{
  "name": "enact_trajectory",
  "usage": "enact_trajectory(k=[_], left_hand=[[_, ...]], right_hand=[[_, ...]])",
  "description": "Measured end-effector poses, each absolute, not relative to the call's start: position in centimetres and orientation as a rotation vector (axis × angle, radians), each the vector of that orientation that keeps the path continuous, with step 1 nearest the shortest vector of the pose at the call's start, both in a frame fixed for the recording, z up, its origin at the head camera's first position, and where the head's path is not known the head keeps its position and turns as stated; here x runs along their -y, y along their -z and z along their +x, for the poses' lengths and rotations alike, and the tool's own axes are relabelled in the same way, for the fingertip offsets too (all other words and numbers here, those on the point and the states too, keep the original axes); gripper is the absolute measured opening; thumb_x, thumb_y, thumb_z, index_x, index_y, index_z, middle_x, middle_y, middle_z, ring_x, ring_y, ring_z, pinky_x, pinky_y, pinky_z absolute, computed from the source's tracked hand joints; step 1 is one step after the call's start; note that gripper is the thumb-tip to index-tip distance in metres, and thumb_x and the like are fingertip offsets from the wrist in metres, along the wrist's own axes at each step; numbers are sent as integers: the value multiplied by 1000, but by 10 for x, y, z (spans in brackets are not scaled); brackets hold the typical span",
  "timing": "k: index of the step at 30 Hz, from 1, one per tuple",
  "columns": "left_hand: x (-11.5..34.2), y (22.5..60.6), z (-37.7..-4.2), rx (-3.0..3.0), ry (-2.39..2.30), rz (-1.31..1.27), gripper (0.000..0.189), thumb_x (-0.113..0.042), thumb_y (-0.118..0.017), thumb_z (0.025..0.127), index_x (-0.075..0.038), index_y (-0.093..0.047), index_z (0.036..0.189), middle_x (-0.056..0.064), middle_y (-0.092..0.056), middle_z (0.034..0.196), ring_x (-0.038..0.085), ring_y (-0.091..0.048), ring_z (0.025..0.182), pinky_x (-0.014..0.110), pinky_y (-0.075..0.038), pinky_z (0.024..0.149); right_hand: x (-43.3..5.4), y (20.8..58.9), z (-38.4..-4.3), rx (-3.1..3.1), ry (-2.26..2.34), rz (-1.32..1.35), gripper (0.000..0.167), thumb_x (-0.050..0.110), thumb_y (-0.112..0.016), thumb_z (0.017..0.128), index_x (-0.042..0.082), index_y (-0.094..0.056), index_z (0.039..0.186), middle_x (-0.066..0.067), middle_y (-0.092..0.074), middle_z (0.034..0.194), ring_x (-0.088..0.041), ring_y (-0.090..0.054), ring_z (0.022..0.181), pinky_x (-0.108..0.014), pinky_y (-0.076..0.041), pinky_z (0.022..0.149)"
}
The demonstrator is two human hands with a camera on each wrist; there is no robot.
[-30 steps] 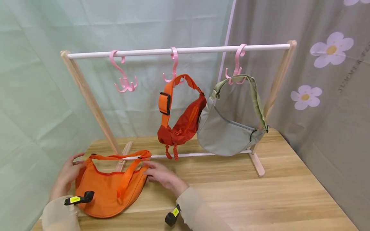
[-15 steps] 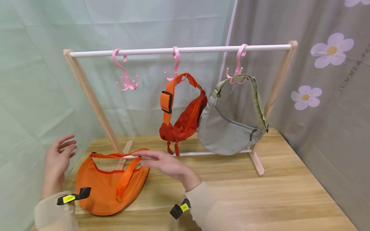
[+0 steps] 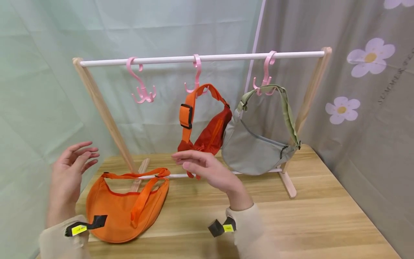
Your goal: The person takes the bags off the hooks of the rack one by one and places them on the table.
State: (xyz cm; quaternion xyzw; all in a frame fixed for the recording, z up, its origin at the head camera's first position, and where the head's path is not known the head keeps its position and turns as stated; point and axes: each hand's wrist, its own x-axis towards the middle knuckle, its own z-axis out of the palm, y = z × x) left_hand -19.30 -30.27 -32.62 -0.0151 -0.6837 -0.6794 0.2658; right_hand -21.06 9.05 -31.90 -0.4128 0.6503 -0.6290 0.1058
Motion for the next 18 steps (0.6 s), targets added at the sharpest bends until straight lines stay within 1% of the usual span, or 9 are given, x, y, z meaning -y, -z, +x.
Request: enact_trajectory(k=[4, 8, 11, 16, 18], left_hand=[[293, 326, -194, 1896, 1821, -110, 31, -9, -58, 107, -5, -64, 136, 1, -70, 111, 12, -67, 96, 14, -54, 85], [286, 324, -194, 1911, 1816, -179, 31, -9, -58, 107, -4, -63, 137, 1, -71, 111, 13, -68, 98, 14, -54, 86], [279, 321, -194, 1897, 1837, -228, 30, -8, -58, 107, -2, -64, 136, 1, -71, 110, 14, -69, 98, 15, -55, 87], [266, 317, -192, 1957, 1766, -277, 30, -10, -57, 107, -2, -63, 136, 1, -71, 111, 13, -67, 100, 15, -54, 88], [261, 316, -191, 1985, 1732, -302, 31, -11, -57, 108, -2, -63, 136, 0, -71, 112, 14, -67, 101, 15, -54, 89]], right_hand=[[-109, 315, -211, -1933, 1949, -1243, 35, 13, -52, 110, -4, -60, 139, -20, -65, 133, -48, -58, 126, -55, -45, 110], [-124, 313, -212, -2002, 2028, -1216, 33, 10, -51, 109, -8, -60, 135, -22, -68, 125, -53, -60, 119, -47, -50, 107], [-134, 312, -213, -2053, 2071, -1198, 31, 10, -50, 109, -6, -62, 133, -20, -70, 122, -49, -63, 116, -44, -51, 107], [-145, 311, -213, -2063, 2155, -1175, 28, 10, -49, 110, 0, -66, 130, -17, -71, 119, -37, -67, 114, -47, -52, 104], [-148, 310, -214, -2049, 2197, -1153, 28, 9, -49, 110, 2, -65, 131, -17, -70, 121, -34, -67, 115, -49, -52, 104]])
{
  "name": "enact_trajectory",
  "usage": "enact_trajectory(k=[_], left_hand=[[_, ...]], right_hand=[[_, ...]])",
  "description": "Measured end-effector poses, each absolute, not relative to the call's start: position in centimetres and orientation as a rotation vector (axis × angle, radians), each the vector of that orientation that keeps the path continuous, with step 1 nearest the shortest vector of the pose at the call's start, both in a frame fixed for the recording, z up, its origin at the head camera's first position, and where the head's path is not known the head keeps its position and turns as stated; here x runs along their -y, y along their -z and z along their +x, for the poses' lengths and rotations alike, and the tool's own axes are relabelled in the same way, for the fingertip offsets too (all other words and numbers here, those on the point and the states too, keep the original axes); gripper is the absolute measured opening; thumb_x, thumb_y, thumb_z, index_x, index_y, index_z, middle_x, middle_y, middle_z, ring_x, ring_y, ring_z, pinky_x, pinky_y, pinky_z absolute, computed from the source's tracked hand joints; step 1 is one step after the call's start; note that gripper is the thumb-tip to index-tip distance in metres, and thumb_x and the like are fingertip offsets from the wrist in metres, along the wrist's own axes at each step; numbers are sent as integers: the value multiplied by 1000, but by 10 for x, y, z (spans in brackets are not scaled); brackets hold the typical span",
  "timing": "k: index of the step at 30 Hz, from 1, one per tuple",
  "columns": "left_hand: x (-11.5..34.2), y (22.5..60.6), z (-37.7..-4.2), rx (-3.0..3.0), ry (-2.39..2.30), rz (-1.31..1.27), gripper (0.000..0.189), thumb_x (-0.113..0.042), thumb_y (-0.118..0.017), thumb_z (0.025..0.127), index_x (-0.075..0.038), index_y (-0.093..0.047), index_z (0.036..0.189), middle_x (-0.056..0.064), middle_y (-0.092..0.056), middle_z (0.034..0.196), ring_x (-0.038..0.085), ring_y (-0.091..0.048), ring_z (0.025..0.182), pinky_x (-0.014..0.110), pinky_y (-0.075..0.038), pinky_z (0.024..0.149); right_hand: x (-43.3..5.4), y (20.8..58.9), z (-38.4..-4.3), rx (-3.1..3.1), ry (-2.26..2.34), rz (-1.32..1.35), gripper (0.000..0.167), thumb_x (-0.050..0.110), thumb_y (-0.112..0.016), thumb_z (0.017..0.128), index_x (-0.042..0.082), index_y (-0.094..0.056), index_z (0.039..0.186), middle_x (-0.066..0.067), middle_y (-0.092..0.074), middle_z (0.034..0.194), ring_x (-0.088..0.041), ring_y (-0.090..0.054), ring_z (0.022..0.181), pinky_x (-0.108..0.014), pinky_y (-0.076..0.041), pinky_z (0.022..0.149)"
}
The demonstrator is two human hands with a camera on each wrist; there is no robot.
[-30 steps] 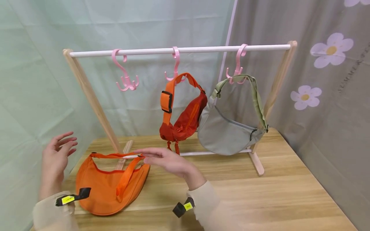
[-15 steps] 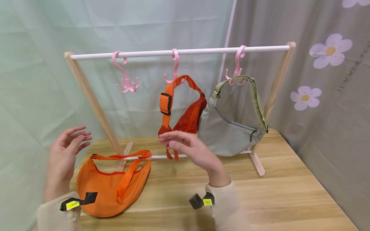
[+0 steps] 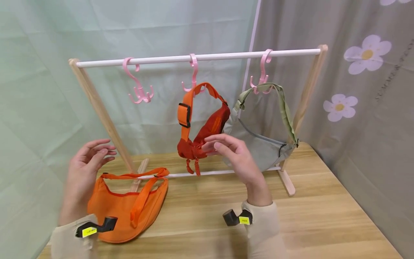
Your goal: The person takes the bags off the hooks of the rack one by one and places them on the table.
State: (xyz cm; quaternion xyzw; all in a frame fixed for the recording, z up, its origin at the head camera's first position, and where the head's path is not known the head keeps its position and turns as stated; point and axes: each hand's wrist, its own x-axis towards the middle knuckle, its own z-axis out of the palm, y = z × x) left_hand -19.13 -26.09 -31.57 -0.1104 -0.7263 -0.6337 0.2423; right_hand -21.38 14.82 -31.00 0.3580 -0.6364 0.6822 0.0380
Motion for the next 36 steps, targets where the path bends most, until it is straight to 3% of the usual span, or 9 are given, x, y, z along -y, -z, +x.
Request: enact_trajectory(k=[5, 11, 18, 27, 30, 36], left_hand=[[251, 315, -188, 1996, 1718, -356, 30, -10, -55, 108, 2, -63, 135, 0, -72, 111, 14, -68, 101, 17, -54, 89], [236, 311, -187, 2025, 1670, -415, 29, -9, -55, 108, 4, -62, 133, 2, -73, 111, 16, -69, 100, 19, -55, 89], [212, 309, -191, 2058, 1674, -545, 30, -8, -53, 109, 4, -60, 135, 6, -71, 115, 19, -67, 104, 21, -55, 90], [185, 295, -205, 2167, 1562, -610, 35, -15, -55, 109, -9, -56, 143, 4, -64, 122, 20, -62, 112, 22, -53, 92], [175, 291, -211, 2201, 1503, -629, 36, -18, -57, 109, -12, -56, 145, 4, -63, 125, 18, -59, 117, 26, -50, 94], [160, 280, -220, 2221, 1388, -643, 33, -22, -60, 108, -13, -62, 139, 5, -62, 127, 20, -57, 118, 45, -45, 103]], right_hand=[[-151, 307, -215, 1910, -2159, 1024, 32, 8, -48, 110, -3, -58, 138, -17, -66, 128, -32, -67, 115, -51, -52, 103], [-151, 302, -212, 1854, -2149, 991, 28, 6, -48, 109, 1, -64, 132, -20, -66, 125, -33, -70, 110, -49, -55, 98], [-161, 295, -206, 1786, -2111, 1004, 28, 1, -48, 108, -9, -62, 130, -23, -67, 123, -34, -70, 111, -44, -56, 99], [-178, 261, -215, 1826, -1897, 947, 26, 1, -52, 107, -8, -65, 128, -19, -70, 121, -31, -68, 115, -37, -55, 101], [-179, 247, -217, 1854, -1842, 949, 27, 4, -53, 107, -4, -67, 129, -16, -70, 124, -27, -66, 116, -34, -52, 104], [-179, 218, -226, 1886, -1751, 978, 30, 1, -56, 104, 1, -68, 132, -11, -68, 131, -25, -60, 127, -33, -48, 108]])
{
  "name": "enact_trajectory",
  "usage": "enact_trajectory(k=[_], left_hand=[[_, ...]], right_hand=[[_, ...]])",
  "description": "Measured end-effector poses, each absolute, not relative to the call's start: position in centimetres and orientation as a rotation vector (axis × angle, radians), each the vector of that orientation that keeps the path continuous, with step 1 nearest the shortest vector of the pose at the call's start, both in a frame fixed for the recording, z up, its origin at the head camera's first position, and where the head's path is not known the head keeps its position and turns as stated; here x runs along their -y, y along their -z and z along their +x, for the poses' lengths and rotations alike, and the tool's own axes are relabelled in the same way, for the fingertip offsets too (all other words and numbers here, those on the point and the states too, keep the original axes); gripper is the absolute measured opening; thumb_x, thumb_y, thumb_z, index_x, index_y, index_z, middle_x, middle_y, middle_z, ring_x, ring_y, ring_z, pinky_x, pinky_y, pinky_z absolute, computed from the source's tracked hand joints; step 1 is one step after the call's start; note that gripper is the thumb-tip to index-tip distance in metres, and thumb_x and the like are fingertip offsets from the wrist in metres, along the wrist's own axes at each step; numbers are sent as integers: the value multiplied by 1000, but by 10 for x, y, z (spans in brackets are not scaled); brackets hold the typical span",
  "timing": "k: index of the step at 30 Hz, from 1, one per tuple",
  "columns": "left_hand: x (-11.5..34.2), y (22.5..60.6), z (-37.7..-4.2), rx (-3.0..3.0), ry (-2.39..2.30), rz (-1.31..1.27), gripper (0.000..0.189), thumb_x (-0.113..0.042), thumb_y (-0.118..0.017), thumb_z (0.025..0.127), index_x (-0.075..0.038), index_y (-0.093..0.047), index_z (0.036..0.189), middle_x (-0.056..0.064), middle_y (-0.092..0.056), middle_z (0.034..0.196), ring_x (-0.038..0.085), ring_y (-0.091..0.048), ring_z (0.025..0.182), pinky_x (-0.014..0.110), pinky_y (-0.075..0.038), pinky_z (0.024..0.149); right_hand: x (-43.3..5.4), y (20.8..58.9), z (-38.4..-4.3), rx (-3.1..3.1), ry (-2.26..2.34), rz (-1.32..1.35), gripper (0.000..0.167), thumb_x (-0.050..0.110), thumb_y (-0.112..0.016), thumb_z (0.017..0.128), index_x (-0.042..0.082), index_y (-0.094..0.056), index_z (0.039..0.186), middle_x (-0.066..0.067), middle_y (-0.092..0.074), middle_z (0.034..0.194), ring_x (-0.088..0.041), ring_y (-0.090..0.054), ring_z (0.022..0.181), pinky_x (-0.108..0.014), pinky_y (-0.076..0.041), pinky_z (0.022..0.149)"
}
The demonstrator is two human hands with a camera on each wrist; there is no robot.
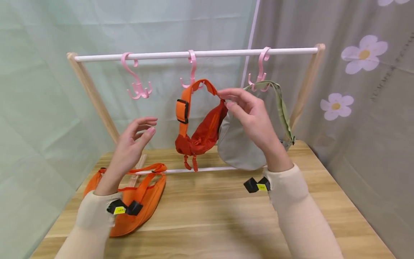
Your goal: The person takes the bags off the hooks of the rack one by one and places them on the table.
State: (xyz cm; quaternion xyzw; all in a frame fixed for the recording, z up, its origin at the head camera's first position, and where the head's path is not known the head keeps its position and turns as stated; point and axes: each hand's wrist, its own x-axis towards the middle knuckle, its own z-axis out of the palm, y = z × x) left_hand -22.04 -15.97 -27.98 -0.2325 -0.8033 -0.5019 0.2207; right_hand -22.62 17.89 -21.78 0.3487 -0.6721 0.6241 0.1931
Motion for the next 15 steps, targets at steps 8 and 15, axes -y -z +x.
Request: enact_trajectory(k=[8, 15], left_hand=[[144, 258, -232, 2268, 1250, -692, 36, -26, -61, 107, -13, -62, 141, 8, -58, 133, 26, -56, 121, 51, -48, 103], [133, 252, -240, 2300, 1228, -733, 43, -29, -61, 107, -14, -55, 147, 11, -53, 138, 26, -53, 124, 48, -48, 103]], right_hand=[[-173, 174, -245, 1814, -1555, 1000, 36, -10, -52, 96, -3, -70, 127, -12, -68, 128, -23, -57, 129, -40, -34, 121], [-162, 147, -253, 1999, -1198, 947, 41, -8, -53, 97, 1, -68, 134, -7, -64, 140, -10, -49, 138, -26, -31, 118]])
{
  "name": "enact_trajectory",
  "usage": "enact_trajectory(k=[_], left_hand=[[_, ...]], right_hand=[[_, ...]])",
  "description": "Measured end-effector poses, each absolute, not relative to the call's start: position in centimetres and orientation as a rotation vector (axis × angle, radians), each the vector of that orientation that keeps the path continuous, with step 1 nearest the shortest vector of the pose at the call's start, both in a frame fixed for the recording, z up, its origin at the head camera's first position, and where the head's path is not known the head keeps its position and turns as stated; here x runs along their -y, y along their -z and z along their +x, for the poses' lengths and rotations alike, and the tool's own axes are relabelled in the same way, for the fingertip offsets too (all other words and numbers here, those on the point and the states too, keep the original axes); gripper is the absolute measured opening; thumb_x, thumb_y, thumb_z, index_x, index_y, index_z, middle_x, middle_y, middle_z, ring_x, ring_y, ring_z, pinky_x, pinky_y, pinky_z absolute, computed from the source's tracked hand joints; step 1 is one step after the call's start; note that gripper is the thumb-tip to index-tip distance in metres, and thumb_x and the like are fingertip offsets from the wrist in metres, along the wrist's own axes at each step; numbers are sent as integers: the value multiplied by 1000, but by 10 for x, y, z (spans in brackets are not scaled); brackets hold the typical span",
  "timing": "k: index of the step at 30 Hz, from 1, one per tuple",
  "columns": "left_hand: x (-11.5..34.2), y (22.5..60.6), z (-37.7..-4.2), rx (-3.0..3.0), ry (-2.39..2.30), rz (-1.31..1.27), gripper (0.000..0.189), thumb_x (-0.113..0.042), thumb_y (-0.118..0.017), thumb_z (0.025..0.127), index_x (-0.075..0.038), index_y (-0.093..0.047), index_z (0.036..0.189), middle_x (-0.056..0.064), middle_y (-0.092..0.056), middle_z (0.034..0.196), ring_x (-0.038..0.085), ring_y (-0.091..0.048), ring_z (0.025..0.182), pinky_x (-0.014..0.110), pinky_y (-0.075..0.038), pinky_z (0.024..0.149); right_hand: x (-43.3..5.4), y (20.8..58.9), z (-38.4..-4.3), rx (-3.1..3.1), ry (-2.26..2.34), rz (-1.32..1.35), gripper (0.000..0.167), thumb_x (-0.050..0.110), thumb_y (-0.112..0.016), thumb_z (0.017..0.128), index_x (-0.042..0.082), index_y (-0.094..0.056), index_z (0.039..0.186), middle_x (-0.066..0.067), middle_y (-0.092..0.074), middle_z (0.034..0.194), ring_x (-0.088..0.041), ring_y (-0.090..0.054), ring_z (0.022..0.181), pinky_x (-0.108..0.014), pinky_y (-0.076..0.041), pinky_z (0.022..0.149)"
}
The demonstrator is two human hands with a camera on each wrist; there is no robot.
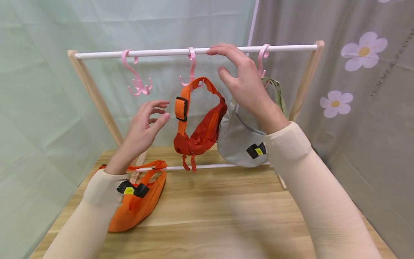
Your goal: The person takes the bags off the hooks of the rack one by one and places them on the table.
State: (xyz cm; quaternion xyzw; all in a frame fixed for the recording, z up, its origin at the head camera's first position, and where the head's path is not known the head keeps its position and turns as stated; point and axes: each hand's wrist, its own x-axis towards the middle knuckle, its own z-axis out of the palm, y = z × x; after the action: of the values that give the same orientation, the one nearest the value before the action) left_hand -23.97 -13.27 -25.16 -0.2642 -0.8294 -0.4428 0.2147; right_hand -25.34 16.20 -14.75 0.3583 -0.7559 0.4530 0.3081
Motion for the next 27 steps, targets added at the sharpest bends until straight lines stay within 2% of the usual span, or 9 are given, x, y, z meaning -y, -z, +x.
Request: enact_trajectory(k=[5, 12, 19, 27], left_hand=[[127, 256, -250, 2315, 1270, -761, 51, -30, -60, 107, -13, -47, 153, 13, -47, 143, 27, -50, 127, 50, -46, 105], [115, 255, -261, 2294, 1299, -763, 58, -36, -62, 105, -18, -41, 157, 14, -41, 147, 25, -46, 129, 51, -44, 106], [104, 251, -267, 2286, 1277, -771, 65, -36, -62, 105, -14, -35, 160, 17, -38, 147, 28, -45, 131, 52, -44, 107], [95, 247, -269, 2299, 1277, -711, 69, -37, -62, 105, -17, -30, 162, 15, -37, 151, 25, -44, 132, 45, -44, 104]], right_hand=[[-157, 135, -259, 2103, -1144, 937, 42, 0, -55, 100, 7, -64, 141, -4, -60, 146, -7, -43, 144, -24, -27, 119], [-145, 123, -274, 2317, -879, 869, 47, 14, -56, 107, 21, -55, 153, 9, -49, 157, 6, -20, 152, -19, -14, 122], [-130, 117, -288, 2346, -648, 889, 49, 19, -55, 108, 21, -50, 156, 7, -42, 162, 1, -13, 156, -21, -12, 123], [-117, 114, -298, 2381, -568, 905, 50, 27, -55, 109, 20, -47, 158, 6, -39, 164, -4, -11, 157, -23, -8, 124]])
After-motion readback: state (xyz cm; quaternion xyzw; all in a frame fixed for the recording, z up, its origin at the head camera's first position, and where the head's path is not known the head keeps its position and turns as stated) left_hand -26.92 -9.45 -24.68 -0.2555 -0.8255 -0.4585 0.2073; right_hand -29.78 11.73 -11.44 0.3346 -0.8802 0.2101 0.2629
